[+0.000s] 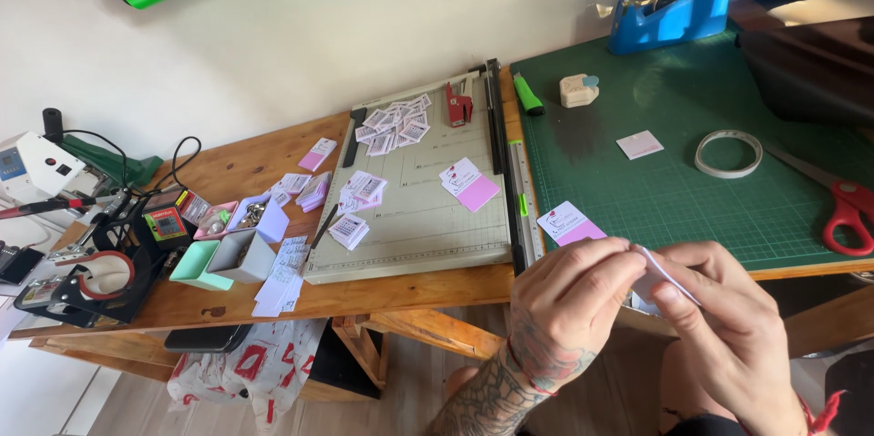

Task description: The person assembles small paper cards by folding a white sheet around a pink card and pressing it into place. They repeat this process for several units, handling the paper and cards by hand on a green cutting mat.

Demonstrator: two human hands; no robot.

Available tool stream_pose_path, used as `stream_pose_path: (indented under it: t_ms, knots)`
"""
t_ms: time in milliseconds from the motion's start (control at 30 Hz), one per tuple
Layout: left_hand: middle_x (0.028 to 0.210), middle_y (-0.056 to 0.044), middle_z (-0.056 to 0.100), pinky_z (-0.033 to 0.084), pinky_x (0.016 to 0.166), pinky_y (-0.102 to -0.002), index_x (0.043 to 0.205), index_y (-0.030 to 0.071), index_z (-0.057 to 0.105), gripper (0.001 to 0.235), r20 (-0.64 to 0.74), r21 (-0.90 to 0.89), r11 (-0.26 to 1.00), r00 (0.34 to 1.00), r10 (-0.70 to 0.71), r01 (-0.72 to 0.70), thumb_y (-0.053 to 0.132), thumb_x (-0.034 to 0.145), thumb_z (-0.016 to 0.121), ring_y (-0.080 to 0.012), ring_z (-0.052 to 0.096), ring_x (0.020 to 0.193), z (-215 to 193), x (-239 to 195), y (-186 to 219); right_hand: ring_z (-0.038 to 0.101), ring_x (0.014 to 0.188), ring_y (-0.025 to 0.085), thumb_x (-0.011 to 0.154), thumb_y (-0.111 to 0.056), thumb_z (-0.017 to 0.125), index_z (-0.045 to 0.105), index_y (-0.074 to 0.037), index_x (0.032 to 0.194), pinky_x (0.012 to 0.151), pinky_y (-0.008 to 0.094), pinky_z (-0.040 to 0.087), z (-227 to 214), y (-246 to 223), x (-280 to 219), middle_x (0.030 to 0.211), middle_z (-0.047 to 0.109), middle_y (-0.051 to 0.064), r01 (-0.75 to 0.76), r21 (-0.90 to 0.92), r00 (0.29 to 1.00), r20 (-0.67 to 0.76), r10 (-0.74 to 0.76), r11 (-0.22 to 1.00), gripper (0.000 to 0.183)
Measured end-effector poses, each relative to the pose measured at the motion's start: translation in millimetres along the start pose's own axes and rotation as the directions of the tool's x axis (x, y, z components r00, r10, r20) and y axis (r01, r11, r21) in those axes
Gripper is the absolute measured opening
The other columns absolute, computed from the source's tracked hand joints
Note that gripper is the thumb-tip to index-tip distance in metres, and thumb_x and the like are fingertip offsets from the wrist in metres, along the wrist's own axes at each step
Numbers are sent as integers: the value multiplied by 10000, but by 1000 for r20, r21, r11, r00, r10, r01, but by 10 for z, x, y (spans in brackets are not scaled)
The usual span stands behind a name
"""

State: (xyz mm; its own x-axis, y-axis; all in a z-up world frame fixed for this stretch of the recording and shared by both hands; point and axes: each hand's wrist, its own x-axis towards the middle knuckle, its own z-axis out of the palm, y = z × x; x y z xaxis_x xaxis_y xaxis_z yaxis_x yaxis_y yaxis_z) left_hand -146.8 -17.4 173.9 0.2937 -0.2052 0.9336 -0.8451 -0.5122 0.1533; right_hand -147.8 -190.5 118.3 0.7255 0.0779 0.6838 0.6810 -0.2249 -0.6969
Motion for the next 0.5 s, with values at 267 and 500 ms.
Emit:
stream_pose_path:
  t_ms: [267,500]
  knots:
    - [1079,-133,679,587,823,-381,1072,-4,636,29,128,-32,998,990,-55,60,17,1068,616,-291,712,920,-52,46,-10,668,956,185,986,-137,584,691,-58,1305,885,271,533,-15,-8,-21,1078,676,99,7,-164,1000,2,-7,986,346]
    - [1051,-154,667,573,797,-381,1046,-3,610,10,154,-41,997,987,-54,61,-7,1051,619,-300,702,908,-42,45,-21,659,921,176,995,-139,577,707,-78,1282,851,266,531,-16,-36,-13,1045,670,92,-55,-90,998,-6,55,994,321]
